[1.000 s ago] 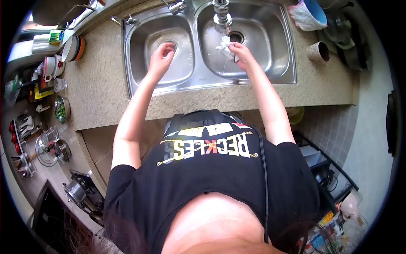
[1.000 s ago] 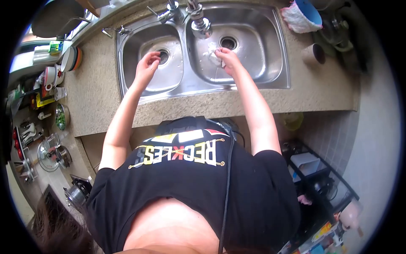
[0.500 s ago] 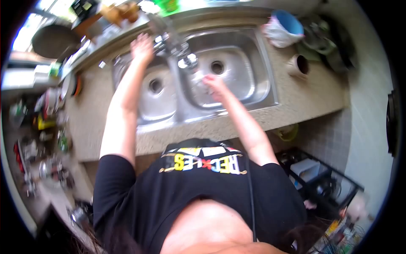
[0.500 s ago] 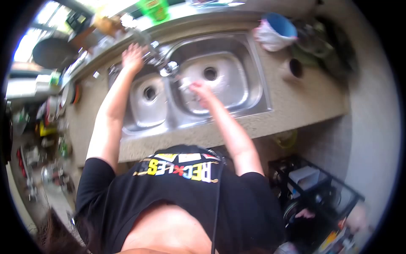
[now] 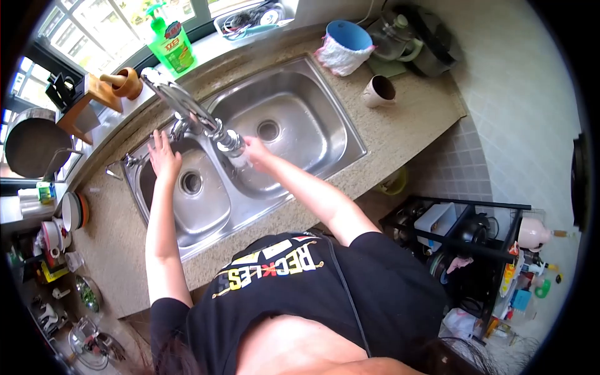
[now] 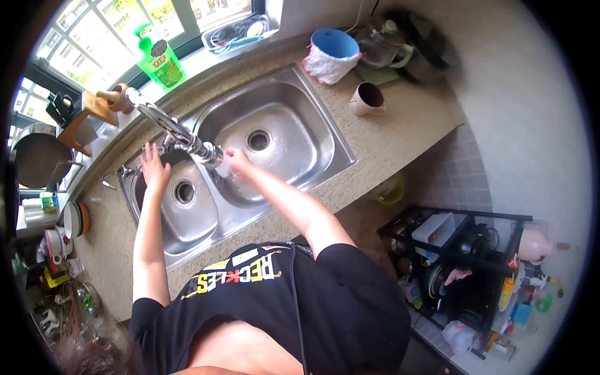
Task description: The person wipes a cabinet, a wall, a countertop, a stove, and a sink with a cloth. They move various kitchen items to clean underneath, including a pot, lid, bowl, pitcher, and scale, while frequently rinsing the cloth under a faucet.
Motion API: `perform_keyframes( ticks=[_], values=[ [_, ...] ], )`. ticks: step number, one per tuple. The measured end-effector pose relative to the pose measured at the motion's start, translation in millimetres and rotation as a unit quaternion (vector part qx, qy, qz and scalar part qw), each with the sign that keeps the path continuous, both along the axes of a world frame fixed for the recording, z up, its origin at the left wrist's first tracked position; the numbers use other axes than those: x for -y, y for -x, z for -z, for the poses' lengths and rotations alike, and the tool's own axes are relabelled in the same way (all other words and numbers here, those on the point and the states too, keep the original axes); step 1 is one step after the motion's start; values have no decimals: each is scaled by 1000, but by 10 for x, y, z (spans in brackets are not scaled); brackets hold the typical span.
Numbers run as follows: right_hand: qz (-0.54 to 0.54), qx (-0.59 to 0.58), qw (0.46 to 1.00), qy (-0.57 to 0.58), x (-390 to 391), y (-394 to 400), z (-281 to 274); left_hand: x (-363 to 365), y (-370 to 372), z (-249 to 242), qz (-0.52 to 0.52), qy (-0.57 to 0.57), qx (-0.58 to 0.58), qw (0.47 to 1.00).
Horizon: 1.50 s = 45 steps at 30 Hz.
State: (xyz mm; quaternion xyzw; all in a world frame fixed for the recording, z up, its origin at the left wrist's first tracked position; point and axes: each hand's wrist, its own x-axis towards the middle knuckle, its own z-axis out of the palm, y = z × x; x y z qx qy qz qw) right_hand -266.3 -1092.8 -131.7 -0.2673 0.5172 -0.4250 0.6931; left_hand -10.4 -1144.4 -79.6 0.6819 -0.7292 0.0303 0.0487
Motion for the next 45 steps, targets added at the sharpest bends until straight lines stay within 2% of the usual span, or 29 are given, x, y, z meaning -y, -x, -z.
perform_keyframes(
  ticks=[2,4,5,6,7,8,9,10,11,12,14,15,16,18,20,21,22,24,26,27,28,30,32,33,34,37,40,43,45],
  values=[
    [-5,-20,1000,5,-2,5,21,-150,219,151,9,98,-162,982],
    [5,-38,999,7,-37,14,-29,-374,541,262,64,58,-351,932],
    [26,-11,999,22,-43,28,16,-487,788,159,-20,-115,-526,843],
    [46,17,998,34,-59,36,62,-613,1040,4,-103,-281,-660,689],
    [46,17,998,31,-76,29,88,-724,1269,-176,-162,-351,-702,598],
    [44,-28,998,45,-74,28,98,-770,1404,-291,-219,-413,-732,495],
    [43,-72,995,58,-75,21,113,-743,1456,-98,-221,-413,-732,495],
    [42,-115,990,71,-88,0,129,-692,1546,238,-177,-427,-815,350],
    [139,-339,915,171,-130,-111,309,-637,1603,418,-128,-427,-874,196],
    [139,-337,916,169,-228,-129,164,-594,1627,421,-131,-427,-873,197],
    [136,-514,796,291,-420,-150,-368,-548,1648,394,-124,-437,-878,153],
    [144,-512,771,350,-427,-156,-290,-517,1620,323,-95,-459,-860,204],
    [142,-508,774,349,-408,-151,-221,-475,1647,383,-100,-456,-860,207],
    [92,-447,782,424,-354,-147,-98,-430,1718,572,-145,-436,-867,191],
    [57,-465,800,375,-240,-125,-59,-459,1666,676,-122,-426,-888,124],
    [30,-494,803,331,-160,-78,-50,-486,1656,584,-118,-415,-891,144],
    [6,-524,801,288,-83,-26,-68,-520,1669,457,-281,-355,-882,131],
    [-17,-553,753,355,9,106,-237,-519,1666,662,-111,-351,-921,128],
    [21,-578,731,362,201,190,262,-524,1623,800,-127,-378,-896,195],
    [50,-542,774,324,256,265,428,-607,1653,611,-167,-372,-865,294],
    [79,-504,813,282,230,329,544,-657,1666,396,-179,-365,-865,295],
    [118,-281,949,85,64,419,273,-708,1671,103,-260,-269,-808,455],
    [142,-76,986,38,-104,460,222,-619,1581,351,-230,-233,-808,489],
    [133,-10,991,-4,-200,462,153,-575,1543,438,-243,-230,-794,508],
    [129,-10,992,-6,-266,471,176,-548,1512,493,-256,-226,-778,527],
    [85,131,988,0,-398,557,305,-471,1445,604,-259,-177,-784,536],
    [5,146,989,13,-529,598,374,-445,1464,566,-238,-162,-802,523],
    [65,246,965,-59,-615,528,251,-477,1505,611,-225,-172,-814,506],
    [68,306,943,-112,-561,480,163,-612,1623,220,-247,-176,-822,481]
  ],
)
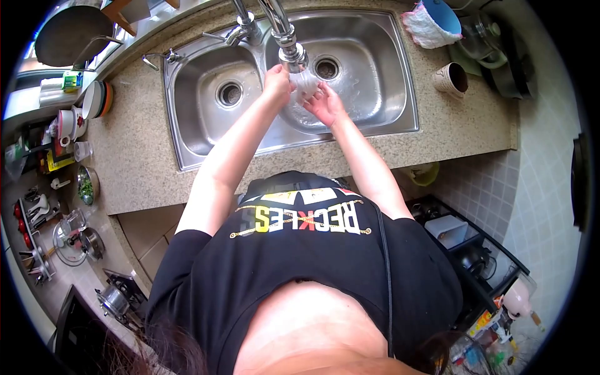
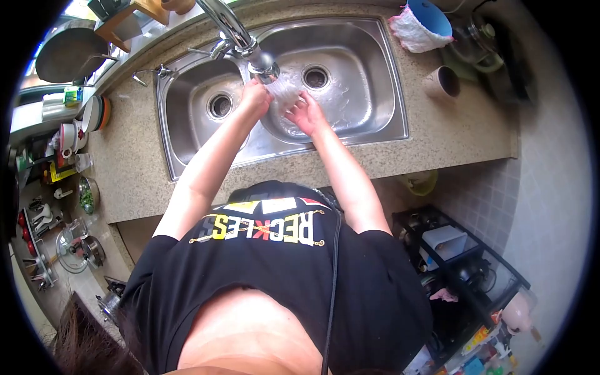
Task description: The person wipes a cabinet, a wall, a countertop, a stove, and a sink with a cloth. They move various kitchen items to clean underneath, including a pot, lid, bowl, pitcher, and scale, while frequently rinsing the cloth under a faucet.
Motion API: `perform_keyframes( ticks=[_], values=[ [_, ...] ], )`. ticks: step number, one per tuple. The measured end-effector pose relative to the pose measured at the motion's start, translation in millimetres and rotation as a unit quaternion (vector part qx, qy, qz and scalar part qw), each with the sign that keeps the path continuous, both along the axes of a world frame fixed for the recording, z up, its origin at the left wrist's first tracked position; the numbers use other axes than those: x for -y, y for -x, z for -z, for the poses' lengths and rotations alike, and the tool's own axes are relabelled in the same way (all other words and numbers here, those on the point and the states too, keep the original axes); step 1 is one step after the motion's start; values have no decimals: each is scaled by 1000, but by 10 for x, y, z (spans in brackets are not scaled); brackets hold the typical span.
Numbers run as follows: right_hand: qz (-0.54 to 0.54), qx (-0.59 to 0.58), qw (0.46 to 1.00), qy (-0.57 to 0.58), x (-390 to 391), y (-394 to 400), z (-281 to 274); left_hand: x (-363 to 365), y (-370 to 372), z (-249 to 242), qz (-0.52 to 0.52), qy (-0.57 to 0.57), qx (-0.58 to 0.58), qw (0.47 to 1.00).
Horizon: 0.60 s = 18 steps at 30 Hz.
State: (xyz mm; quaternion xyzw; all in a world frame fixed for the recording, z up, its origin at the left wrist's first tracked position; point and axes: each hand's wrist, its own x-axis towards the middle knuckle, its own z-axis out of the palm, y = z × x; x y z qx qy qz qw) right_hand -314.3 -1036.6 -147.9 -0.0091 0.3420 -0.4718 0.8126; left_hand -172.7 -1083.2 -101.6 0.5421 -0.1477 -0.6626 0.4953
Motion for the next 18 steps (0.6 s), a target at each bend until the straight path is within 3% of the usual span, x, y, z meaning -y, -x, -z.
perform_keyframes(
  ticks=[1,3,5,6,7,9,10,11,12,13,14,15,16,18],
  values=[
    [-7,64,997,-52,32,-42,-50,-46,30,-143,-17,-25,-23,999],
    [-29,1,999,-35,93,-141,-24,-59,30,-31,-11,-19,-42,999],
    [-39,-118,989,82,211,-211,182,-34,-10,91,-76,-20,-78,994],
    [6,-217,973,73,233,-255,175,-12,-44,163,-81,-19,-78,994],
    [1,-216,974,73,254,-293,161,0,-82,195,-55,-13,-94,994],
    [46,-430,874,223,300,-366,130,-19,-136,266,-33,-6,-110,993],
    [38,-471,832,290,276,-404,25,-57,-104,174,13,-52,-155,986],
    [37,-471,832,290,207,-476,-80,-116,-47,41,61,-99,-200,973],
    [33,-526,792,309,131,-569,-182,-170,49,-95,20,-104,-203,974],
    [30,-578,747,326,67,-630,-303,-146,21,168,20,-103,-204,973],
    [30,-579,746,327,8,-652,-465,-116,-38,669,136,0,-296,945],
    [62,-603,663,440,-29,-666,-651,-78,-86,954,247,105,-379,886],
    [93,-613,567,542,-41,-671,-741,-103,-113,450,200,-30,-381,902],
    [42,-624,549,554,-14,-627,-745,-65,-112,492,180,-31,-373,910]
  ],
)
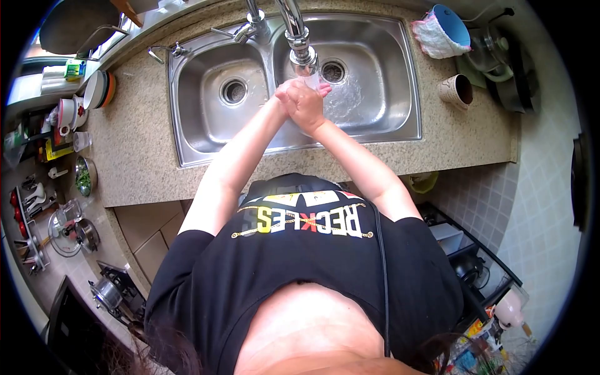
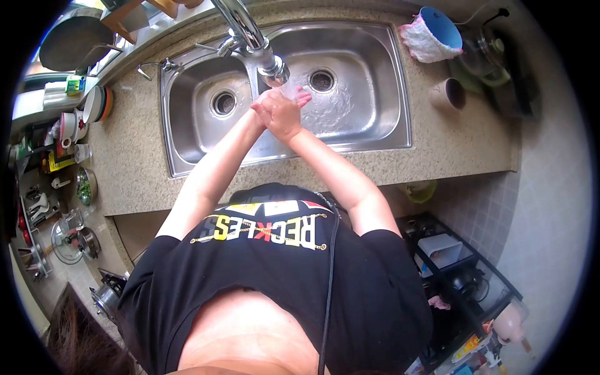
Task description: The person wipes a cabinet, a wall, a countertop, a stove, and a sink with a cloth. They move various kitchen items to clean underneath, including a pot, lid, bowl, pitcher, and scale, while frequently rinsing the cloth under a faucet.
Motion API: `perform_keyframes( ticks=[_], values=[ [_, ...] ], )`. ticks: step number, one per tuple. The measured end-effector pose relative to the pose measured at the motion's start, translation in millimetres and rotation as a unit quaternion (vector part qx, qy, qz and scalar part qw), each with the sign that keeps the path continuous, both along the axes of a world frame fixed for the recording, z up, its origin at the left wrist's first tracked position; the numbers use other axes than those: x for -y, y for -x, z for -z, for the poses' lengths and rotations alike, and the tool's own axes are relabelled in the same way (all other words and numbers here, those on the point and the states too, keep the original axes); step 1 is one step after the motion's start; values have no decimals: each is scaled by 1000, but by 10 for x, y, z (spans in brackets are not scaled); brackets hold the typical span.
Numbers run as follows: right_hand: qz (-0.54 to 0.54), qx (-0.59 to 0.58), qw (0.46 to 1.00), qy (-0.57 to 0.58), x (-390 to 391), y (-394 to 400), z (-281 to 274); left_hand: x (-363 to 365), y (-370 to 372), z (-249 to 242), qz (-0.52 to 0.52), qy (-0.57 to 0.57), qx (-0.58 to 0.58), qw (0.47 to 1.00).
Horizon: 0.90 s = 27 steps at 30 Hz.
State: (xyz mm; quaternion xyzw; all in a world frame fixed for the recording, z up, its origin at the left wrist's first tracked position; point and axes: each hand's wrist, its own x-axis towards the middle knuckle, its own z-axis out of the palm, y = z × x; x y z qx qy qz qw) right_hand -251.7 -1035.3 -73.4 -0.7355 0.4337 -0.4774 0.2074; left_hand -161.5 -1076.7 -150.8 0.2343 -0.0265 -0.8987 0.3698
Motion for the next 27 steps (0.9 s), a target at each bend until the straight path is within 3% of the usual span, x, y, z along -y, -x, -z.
perform_keyframes(
  ticks=[2,4,5,7,8,9,11,12,13,14,15,17,18,19,21,23,26,27],
  values=[
    [-28,-47,998,-17,83,50,79,45,15,91,-38,-12,20,999],
    [70,-321,940,-97,313,86,292,29,44,170,-75,-27,42,996],
    [71,-321,939,-98,409,116,337,36,78,115,-73,-27,41,996],
    [151,-183,939,-249,549,186,435,11,135,-6,-91,17,36,995],
    [148,-167,951,-214,591,264,588,-13,146,-67,-88,18,36,995],
    [151,-166,951,-214,626,332,741,-61,149,-128,-79,-3,89,993],
    [197,-55,908,-367,636,426,1116,-172,153,-220,-70,-25,142,987],
    [196,-55,909,-365,634,450,1392,-187,156,-266,-53,-14,207,977],
    [173,115,870,-447,586,466,1701,-196,155,-279,-35,-5,272,962],
    [144,281,797,-515,531,449,1722,-216,153,-244,-60,-3,247,967],
    [145,281,796,-516,483,452,1739,-198,150,-212,-59,-4,247,967],
    [87,484,585,-645,333,424,1435,-158,163,-258,-75,51,382,920],
    [31,523,519,-676,327,448,1465,-141,159,-326,-75,50,407,909],
    [30,521,518,-678,308,422,1283,-133,144,-312,-77,48,408,908],
    [-81,661,455,-591,255,331,696,-105,83,-275,-111,96,354,924],
    [-92,676,438,-586,351,311,903,-142,30,-265,-131,95,350,923],
    [-50,651,559,-510,430,251,993,-138,-71,-144,-169,91,351,916],
    [-50,651,560,-511,433,240,971,-145,-82,-80,-170,91,351,916]
  ],
)
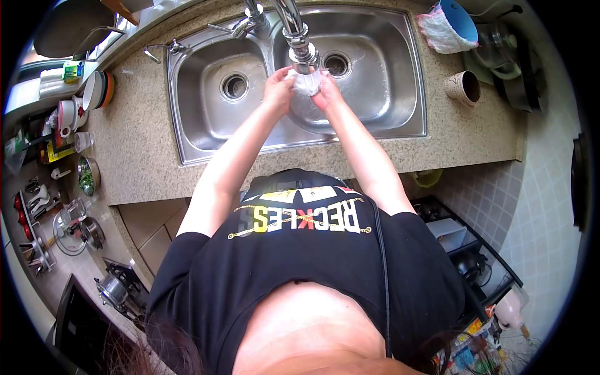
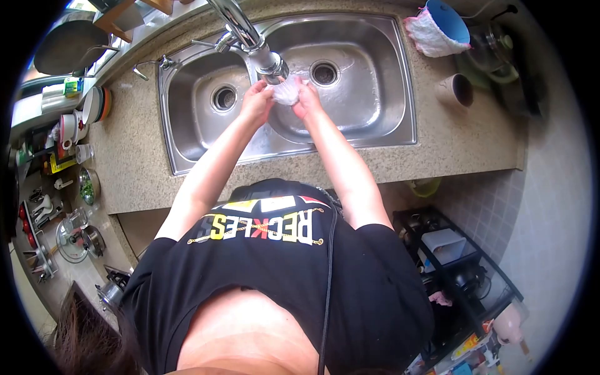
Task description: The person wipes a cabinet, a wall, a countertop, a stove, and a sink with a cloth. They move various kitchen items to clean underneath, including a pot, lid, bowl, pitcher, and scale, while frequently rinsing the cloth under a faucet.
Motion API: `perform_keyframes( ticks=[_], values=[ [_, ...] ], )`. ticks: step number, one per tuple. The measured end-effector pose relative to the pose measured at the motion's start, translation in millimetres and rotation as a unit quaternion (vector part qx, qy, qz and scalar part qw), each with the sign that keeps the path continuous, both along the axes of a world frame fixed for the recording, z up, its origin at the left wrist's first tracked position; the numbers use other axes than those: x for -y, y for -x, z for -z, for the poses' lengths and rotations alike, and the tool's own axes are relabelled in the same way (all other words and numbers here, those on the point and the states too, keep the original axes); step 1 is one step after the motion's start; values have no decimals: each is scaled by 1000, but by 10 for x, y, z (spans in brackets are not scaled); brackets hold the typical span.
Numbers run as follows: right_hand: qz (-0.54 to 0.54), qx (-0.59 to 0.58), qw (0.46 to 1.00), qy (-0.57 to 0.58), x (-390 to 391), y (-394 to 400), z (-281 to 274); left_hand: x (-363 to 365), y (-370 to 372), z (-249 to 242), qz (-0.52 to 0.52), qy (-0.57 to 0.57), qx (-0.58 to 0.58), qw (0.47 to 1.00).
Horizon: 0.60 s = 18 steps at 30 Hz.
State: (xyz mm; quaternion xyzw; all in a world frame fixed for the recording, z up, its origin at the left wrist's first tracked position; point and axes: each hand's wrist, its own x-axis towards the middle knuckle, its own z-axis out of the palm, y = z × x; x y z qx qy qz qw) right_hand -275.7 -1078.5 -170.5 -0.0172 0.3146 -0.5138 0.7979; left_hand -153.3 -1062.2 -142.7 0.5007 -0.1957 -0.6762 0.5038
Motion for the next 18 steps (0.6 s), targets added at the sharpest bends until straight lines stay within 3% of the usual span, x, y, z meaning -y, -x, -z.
perform_keyframes(
  ticks=[2,3,5,6,7,8,9,10,12,16,17,18],
  values=[
    [55,-113,992,-14,-6,-65,-189,-13,-23,-73,-81,-92,-31,992],
    [52,-113,992,-14,-43,-117,-246,-7,-13,-109,-84,-92,-31,992],
    [29,-200,971,125,-112,-208,-343,35,54,-134,-94,-177,-245,949],
    [28,-202,971,125,-175,-237,-390,47,69,-144,-94,-176,-246,948],
    [-35,-373,908,187,-258,-272,-504,62,82,-131,-64,-179,-262,946],
    [-96,-529,808,241,-337,-317,-600,72,103,-186,-34,-181,-278,943],
    [-36,-511,779,362,-407,-387,-671,55,194,-236,-108,-157,-268,944],
    [-35,-511,779,363,-382,-372,-662,106,190,21,-108,-156,-269,944],
    [-118,-640,688,323,-297,-312,-616,237,166,742,16,-25,-313,949],
    [-109,-615,719,304,-32,-68,-1031,72,290,-370,63,-62,-343,935],
    [-73,-647,649,395,312,44,44,59,309,-450,47,-66,-365,927],
    [-72,-647,648,395,281,35,88,58,307,-423,48,-65,-365,927]
  ],
)
